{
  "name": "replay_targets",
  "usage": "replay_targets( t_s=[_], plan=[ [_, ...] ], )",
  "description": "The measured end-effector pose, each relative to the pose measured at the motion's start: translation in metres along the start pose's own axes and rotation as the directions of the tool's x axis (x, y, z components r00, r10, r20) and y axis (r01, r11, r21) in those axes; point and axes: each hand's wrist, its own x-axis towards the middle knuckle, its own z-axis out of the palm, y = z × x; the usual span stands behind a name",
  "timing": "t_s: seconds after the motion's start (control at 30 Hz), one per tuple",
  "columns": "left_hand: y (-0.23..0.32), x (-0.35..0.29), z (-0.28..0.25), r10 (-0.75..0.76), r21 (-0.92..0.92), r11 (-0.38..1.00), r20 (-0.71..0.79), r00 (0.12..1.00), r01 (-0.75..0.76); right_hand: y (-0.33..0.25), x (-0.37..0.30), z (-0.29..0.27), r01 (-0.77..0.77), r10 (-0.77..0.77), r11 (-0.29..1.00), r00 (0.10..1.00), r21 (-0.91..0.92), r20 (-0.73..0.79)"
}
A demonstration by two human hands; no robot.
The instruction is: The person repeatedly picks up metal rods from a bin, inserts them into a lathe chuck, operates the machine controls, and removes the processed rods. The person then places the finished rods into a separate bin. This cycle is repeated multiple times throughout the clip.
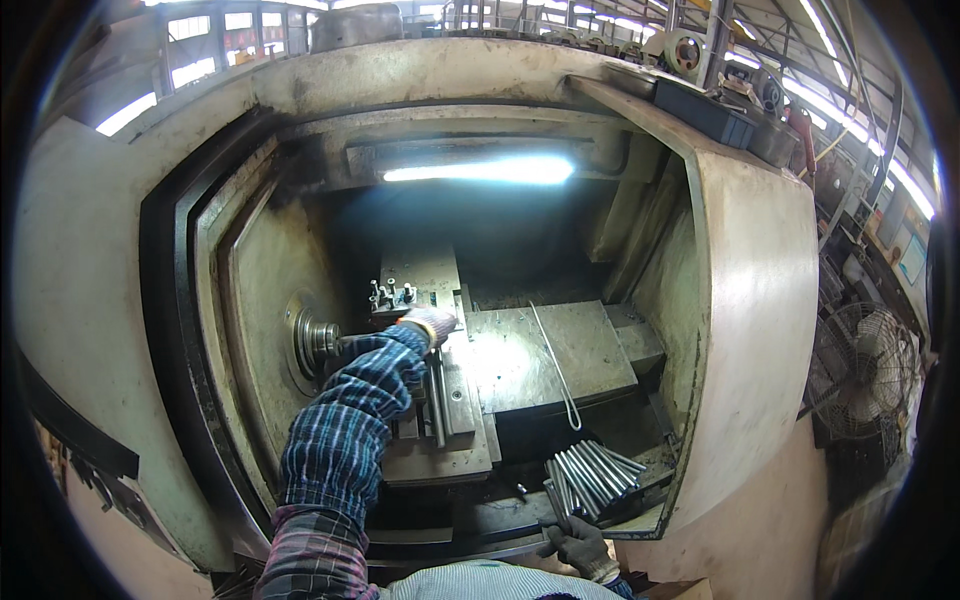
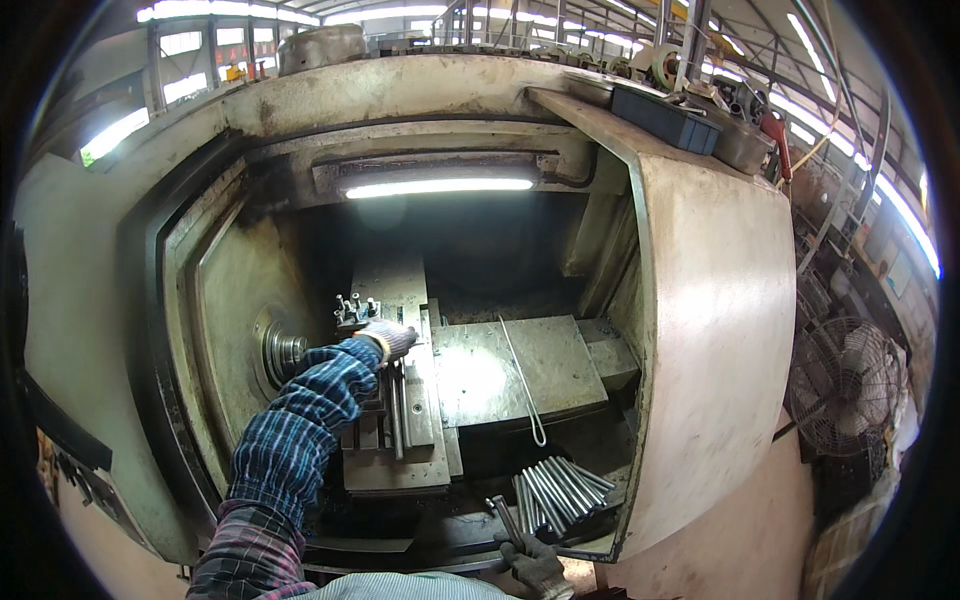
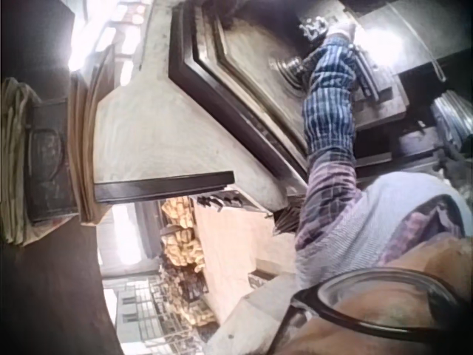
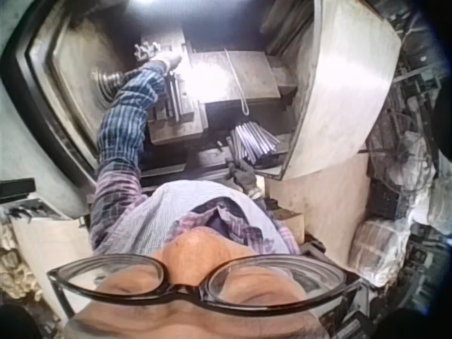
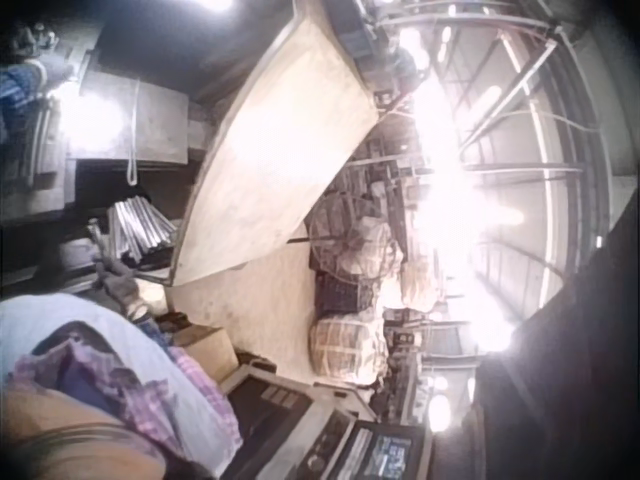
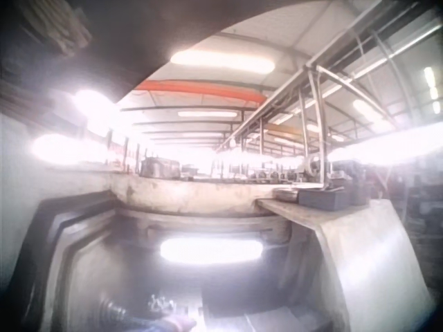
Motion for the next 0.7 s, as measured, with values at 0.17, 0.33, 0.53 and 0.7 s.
replay_targets(
  t_s=[0.17, 0.33, 0.53, 0.7],
  plan=[
    [0.039, -0.039, -0.048, 0.174, 0.097, 0.985, -0.527, 0.832, -0.145, -0.037, 0.006, 0.012, -0.028, 0.032, 0.988, 0.999, -0.15, 0.028],
    [0.056, -0.149, -0.126, 0.043, 0.016, 0.998, -0.884, 0.465, -0.062, -0.04, 0.039, 0.017, 0.087, -0.079, 0.983, 0.995, -0.163, 0.058],
    [0.086, -0.334, -0.084, -0.624, -0.584, 0.333, -0.725, 0.292, -0.74, -0.105, 0.103, 0.065, 0.318, -0.302, 0.942, 0.943, -0.104, 0.139],
    [0.103, -0.46, -0.041, -0.858, -0.81, -0.115, -0.21, 0.469, -0.575, -0.19, 0.17, 0.121, 0.534, -0.484, 0.821, 0.839, -0.201, 0.249]
  ],
)
